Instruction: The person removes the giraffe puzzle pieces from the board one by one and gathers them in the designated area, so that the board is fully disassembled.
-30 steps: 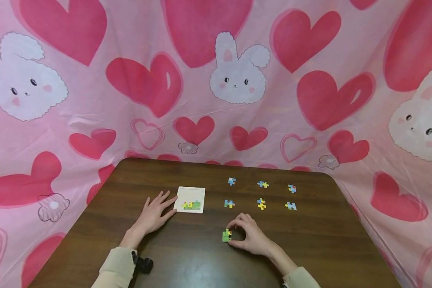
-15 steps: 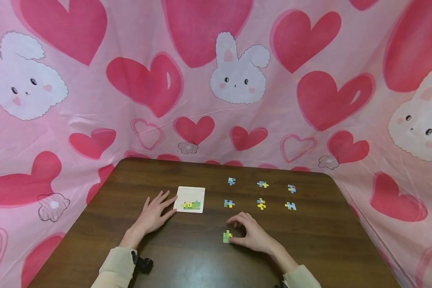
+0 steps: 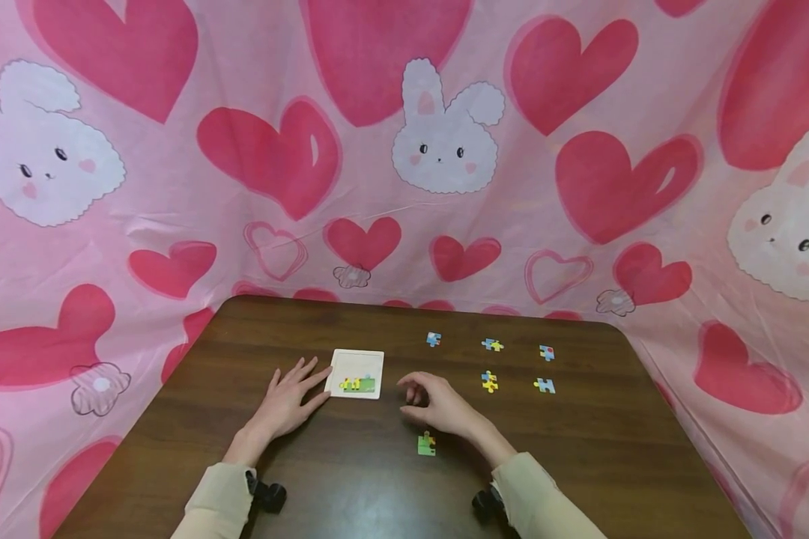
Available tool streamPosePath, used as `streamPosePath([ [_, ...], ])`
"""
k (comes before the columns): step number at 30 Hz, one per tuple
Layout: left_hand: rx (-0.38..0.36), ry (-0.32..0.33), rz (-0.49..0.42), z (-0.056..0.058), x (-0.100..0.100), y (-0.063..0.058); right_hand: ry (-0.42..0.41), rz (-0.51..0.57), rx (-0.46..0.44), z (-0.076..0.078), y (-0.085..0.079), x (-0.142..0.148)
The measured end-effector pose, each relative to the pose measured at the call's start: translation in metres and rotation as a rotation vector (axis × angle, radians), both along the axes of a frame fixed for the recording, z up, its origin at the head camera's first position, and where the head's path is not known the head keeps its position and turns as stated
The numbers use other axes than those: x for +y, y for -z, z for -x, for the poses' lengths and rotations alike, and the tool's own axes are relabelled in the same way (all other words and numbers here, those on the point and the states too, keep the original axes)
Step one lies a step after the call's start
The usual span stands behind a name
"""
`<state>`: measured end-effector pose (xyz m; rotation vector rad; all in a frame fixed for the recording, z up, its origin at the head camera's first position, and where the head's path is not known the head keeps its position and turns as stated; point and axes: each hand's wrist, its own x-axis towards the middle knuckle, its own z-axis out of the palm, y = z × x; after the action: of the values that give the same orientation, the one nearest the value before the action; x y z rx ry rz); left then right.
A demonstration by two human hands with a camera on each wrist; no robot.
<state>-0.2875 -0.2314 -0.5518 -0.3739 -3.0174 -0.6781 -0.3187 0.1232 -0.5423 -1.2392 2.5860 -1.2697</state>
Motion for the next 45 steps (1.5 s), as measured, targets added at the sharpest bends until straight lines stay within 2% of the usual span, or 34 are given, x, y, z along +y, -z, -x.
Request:
streamPosePath([
  [1,0.001,0.000,-0.002,0.000,0.000,0.000,0.017,-0.007,-0.017,0.002,-0.001,-0.005],
  [3,0.001,-0.001,-0.007,0.001,0.001,0.000,0.075,-0.022,-0.096,-0.004,-0.019,-0.017],
  [5,0.007,0.000,-0.008,0.001,0.001,0.000,0.120,-0.040,-0.123,-0.002,-0.022,-0.026],
  [10,0.024,0.000,-0.010,-0.001,0.002,-0.003,0.172,-0.086,-0.108,0.004,-0.025,-0.050],
  [15,0.025,0.000,-0.006,-0.003,0.002,-0.003,0.233,-0.081,-0.081,0.006,-0.023,-0.077],
  [19,0.026,-0.002,0.002,-0.003,0.001,-0.002,0.226,-0.094,-0.075,0.006,-0.021,-0.099],
  [21,0.032,0.001,0.011,-0.003,0.001,-0.002,0.207,-0.113,-0.056,0.009,-0.017,-0.108],
  [23,0.034,0.000,0.006,-0.003,0.001,-0.001,0.203,-0.145,0.002,0.015,-0.006,-0.116],
  [27,0.032,0.003,0.003,-0.003,0.002,-0.002,0.237,-0.178,0.080,0.029,0.024,-0.126],
  [28,0.030,0.003,0.004,-0.003,0.002,-0.002,0.251,-0.180,0.089,0.032,0.032,-0.128],
  [30,0.026,0.003,0.008,-0.003,0.002,-0.002,0.267,-0.153,0.054,0.033,0.036,-0.129],
  [37,0.017,0.003,0.009,-0.003,0.003,-0.002,0.317,-0.138,-0.080,0.011,0.003,-0.127],
  [45,0.030,0.001,0.011,-0.003,0.003,-0.002,0.358,-0.110,-0.102,0.009,0.009,-0.129],
])
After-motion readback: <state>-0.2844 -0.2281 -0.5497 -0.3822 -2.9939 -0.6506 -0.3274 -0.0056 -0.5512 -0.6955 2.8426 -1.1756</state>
